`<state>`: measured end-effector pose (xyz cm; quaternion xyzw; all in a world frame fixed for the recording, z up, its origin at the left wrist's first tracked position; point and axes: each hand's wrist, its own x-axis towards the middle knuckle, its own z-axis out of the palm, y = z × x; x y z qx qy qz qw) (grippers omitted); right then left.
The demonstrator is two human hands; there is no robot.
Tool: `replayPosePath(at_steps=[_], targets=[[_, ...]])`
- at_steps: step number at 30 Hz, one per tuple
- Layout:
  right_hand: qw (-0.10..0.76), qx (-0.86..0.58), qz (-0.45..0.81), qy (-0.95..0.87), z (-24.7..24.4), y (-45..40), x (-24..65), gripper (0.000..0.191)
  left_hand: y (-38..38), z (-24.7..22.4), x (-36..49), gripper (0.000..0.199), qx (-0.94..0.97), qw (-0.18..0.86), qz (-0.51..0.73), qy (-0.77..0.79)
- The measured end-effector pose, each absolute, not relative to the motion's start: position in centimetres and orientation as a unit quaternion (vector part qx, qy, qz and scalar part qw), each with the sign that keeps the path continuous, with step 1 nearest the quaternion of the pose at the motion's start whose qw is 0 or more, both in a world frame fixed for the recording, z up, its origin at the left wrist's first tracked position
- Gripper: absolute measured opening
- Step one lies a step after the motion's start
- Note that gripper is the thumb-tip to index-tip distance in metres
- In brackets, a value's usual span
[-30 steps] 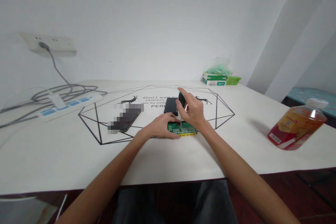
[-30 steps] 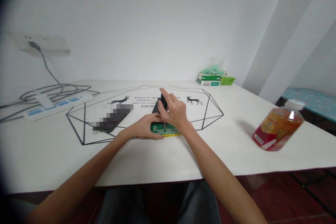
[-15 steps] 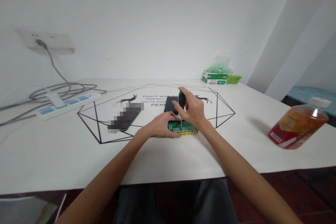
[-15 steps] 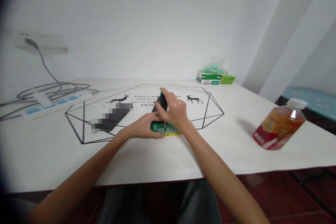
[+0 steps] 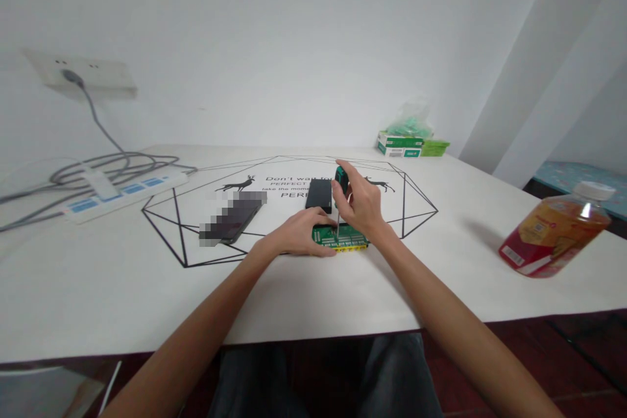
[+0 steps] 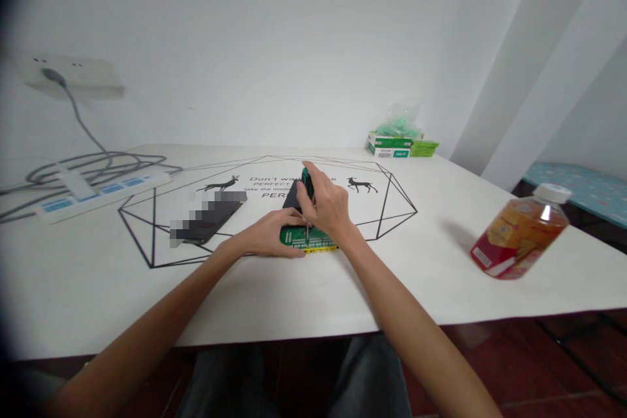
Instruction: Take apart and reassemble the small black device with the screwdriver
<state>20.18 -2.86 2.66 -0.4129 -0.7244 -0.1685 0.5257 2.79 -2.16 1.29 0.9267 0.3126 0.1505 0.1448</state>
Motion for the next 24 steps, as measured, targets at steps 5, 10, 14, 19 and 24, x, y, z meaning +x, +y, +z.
replayPosePath(at_steps=[5,10,14,19,24], targets=[[0.531,-0.416,-0.181,-0.716,2.77,-2.92,20.14,0.044,-2.2,1.35,2.76,0.058,0.926,0.144,0.153,0.313],[0.531,-0.412,-0.16,-0.723,2.79,-2.88,20.24,0.04,-2.25,1.43,2.76,0.056,0.927,0.143,0.15,0.314],[0.538,-0.415,-0.168,-0.714,2.9,-2.94,20.32,0.04,-2.25,1.34,2.73,0.057,0.927,0.138,0.151,0.315],[0.531,-0.413,-0.152,-0.725,2.93,-2.94,20.51,0.037,-2.23,1.24,2.7,0.056,0.927,0.138,0.147,0.317],[0.533,-0.415,-0.162,-0.719,3.1,-3.19,20.36,0.039,-2.26,1.37,2.77,0.055,0.928,0.135,0.147,0.315]])
